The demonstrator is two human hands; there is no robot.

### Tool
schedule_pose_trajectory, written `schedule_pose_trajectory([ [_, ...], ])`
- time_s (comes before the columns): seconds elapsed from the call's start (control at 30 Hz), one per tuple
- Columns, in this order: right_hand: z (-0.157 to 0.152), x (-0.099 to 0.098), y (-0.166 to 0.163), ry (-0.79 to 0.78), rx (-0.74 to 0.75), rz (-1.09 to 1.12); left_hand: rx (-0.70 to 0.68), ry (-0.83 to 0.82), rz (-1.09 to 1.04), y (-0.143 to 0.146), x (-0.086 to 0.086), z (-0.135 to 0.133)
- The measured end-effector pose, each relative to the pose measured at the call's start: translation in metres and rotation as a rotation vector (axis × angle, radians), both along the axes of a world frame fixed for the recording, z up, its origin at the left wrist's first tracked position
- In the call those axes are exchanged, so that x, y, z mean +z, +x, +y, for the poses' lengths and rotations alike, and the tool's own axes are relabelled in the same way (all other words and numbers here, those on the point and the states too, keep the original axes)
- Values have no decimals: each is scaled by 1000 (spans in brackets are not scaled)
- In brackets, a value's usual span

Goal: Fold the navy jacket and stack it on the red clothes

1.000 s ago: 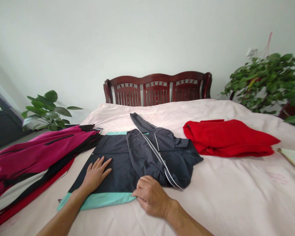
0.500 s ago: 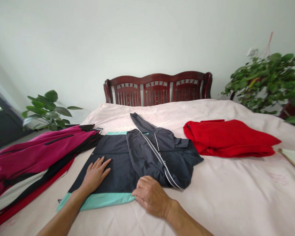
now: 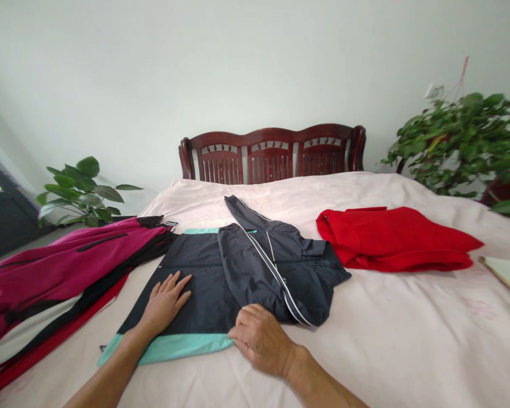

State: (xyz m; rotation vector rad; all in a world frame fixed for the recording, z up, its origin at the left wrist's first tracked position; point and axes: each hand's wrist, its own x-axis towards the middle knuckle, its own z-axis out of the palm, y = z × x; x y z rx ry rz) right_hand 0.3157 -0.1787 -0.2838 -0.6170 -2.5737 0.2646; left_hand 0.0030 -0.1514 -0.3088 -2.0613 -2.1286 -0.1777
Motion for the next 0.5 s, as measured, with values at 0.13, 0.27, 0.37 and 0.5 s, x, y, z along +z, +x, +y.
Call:
schedule_pose_trajectory([
  [0.13, 0, 0, 0, 2, 3, 3, 2, -11, 5, 1, 1, 0],
  [0.27, 0, -1, -1, 0, 5, 3, -1, -9, 3, 0, 0, 0],
  [0.37, 0, -2, 0, -2, 0, 2, -37, -11, 18, -1, -1, -1],
  [0.5, 0, -2, 1, -1, -37, 19, -120, -15, 45, -5, -4, -4],
])
